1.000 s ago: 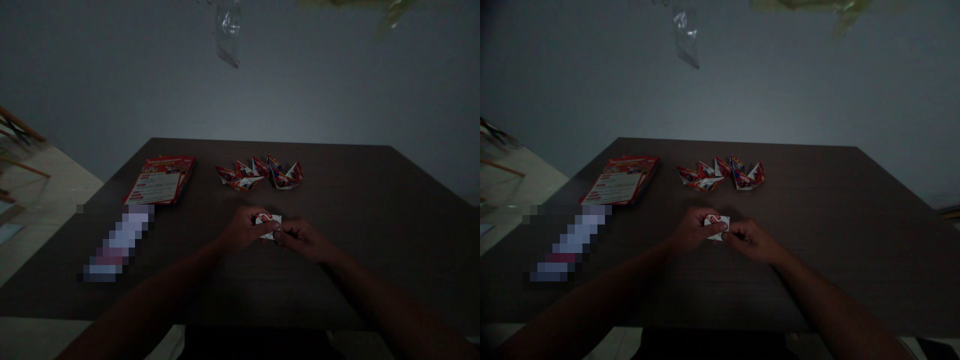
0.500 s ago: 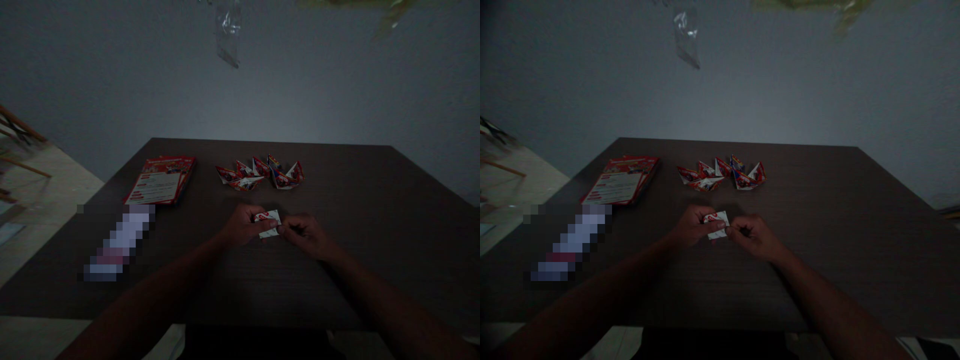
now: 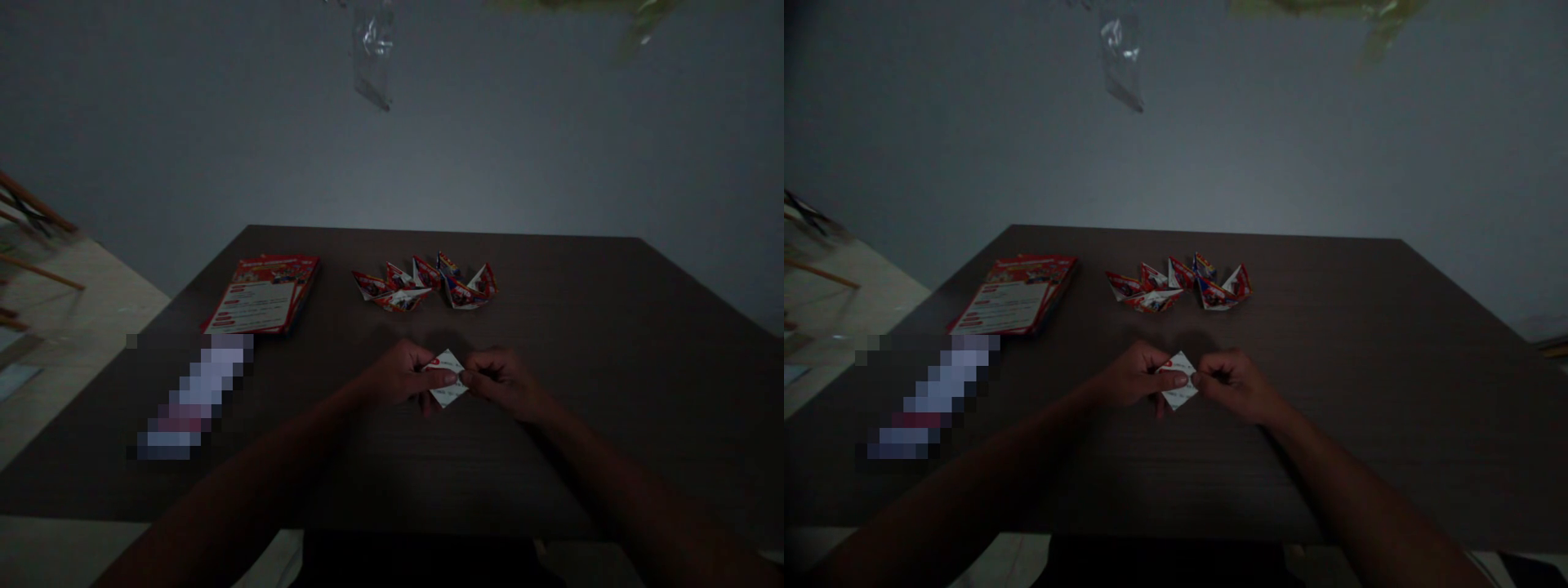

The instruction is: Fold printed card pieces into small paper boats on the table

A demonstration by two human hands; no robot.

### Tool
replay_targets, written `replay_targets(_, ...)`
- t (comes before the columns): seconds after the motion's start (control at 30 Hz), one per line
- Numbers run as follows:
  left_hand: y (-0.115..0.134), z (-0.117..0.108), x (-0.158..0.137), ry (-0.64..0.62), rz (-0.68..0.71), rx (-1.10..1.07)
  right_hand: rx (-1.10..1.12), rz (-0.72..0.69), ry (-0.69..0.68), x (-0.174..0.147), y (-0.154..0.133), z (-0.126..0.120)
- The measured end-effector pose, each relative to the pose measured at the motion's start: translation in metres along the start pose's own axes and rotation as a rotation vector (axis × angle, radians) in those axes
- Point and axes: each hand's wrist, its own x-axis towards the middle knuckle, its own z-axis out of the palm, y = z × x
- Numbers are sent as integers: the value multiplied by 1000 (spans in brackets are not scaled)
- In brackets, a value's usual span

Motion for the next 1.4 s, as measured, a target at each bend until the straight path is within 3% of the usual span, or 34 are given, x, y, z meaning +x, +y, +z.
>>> replay_targets(0.3,1,3,-1,-68,-36,-111,65,44,-37,0,1,1)
replay_targets(0.53,0,-8,0,-278,-129,-153,136,71,-61,-1,2,-1)
replay_targets(0.73,5,-15,-2,-359,-170,-135,141,77,-69,1,0,-3)
replay_targets(0.83,6,-14,-1,-320,-176,-110,152,85,-52,1,2,-4)
replay_targets(1.0,6,-9,-1,-144,-138,-12,156,104,-2,1,3,-5)
replay_targets(1.27,8,-7,-2,-156,-111,-28,188,108,-1,1,5,-4)
replay_targets(1.4,5,-5,0,-53,-19,-11,192,98,4,0,4,-4)
